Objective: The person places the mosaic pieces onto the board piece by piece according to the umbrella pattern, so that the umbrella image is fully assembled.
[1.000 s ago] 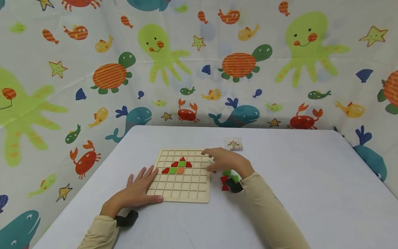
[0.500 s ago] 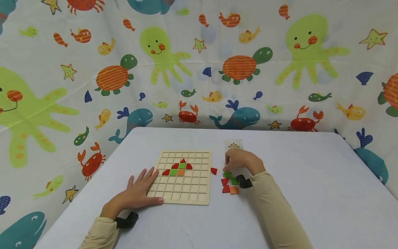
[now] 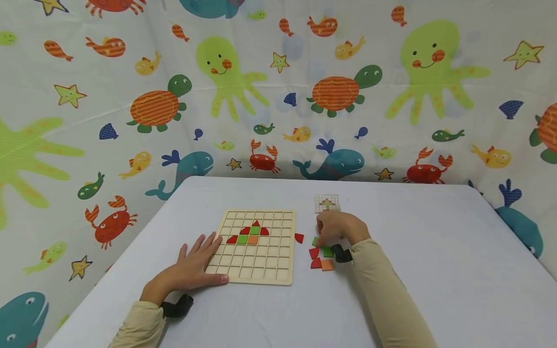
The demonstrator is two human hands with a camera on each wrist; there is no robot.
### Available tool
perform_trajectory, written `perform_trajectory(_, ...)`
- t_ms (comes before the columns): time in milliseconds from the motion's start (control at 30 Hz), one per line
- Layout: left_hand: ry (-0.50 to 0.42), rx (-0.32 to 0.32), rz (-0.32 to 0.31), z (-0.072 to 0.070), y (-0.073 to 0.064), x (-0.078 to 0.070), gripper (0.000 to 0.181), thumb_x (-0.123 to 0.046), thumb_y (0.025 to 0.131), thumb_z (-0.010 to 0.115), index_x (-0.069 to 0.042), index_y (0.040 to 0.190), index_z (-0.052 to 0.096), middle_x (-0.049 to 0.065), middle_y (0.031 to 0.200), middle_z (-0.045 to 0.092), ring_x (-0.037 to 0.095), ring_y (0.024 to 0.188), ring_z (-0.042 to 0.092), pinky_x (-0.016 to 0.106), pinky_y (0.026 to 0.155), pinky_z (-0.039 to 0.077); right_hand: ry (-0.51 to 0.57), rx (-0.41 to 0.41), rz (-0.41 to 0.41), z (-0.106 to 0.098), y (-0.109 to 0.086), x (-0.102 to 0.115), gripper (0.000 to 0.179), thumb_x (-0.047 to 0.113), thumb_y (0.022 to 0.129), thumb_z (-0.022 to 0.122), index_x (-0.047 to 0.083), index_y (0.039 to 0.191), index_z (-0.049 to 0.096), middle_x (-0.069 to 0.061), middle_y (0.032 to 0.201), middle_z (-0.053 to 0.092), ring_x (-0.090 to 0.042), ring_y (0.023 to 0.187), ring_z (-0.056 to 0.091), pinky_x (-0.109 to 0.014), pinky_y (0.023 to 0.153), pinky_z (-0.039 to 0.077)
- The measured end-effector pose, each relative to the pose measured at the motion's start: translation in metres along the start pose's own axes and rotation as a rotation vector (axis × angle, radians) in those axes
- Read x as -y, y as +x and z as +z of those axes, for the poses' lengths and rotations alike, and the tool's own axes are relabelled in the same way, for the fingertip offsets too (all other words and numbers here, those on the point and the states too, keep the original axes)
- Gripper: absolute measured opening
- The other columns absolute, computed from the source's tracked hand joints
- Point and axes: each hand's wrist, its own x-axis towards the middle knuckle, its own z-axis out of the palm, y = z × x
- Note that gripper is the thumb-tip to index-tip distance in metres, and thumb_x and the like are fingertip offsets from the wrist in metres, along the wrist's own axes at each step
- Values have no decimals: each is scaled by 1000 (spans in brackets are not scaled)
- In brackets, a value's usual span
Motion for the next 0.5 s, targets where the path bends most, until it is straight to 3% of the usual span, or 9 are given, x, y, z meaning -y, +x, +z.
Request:
perform_trajectory(333, 0, -8, 4, 2, 4, 2, 122, -71, 83, 78, -4, 170, 25, 23, 177, 13, 50, 161, 1, 78, 118, -5, -10, -73, -80, 2, 3, -8, 21, 24, 95, 82, 9, 97, 67, -6, 88, 58, -21, 82, 56, -33, 69, 46)
perform_trajectory(500, 0, -6, 4, 2, 3, -1, 122, -71, 83, 78, -3, 170, 25, 23, 177, 13, 50, 161, 0, 78, 118, -5, 13, -75, -63, 2, 4, -9, 25, 25, 93, 84, 9, 100, 66, -6, 91, 58, -23, 88, 56, -35, 72, 47)
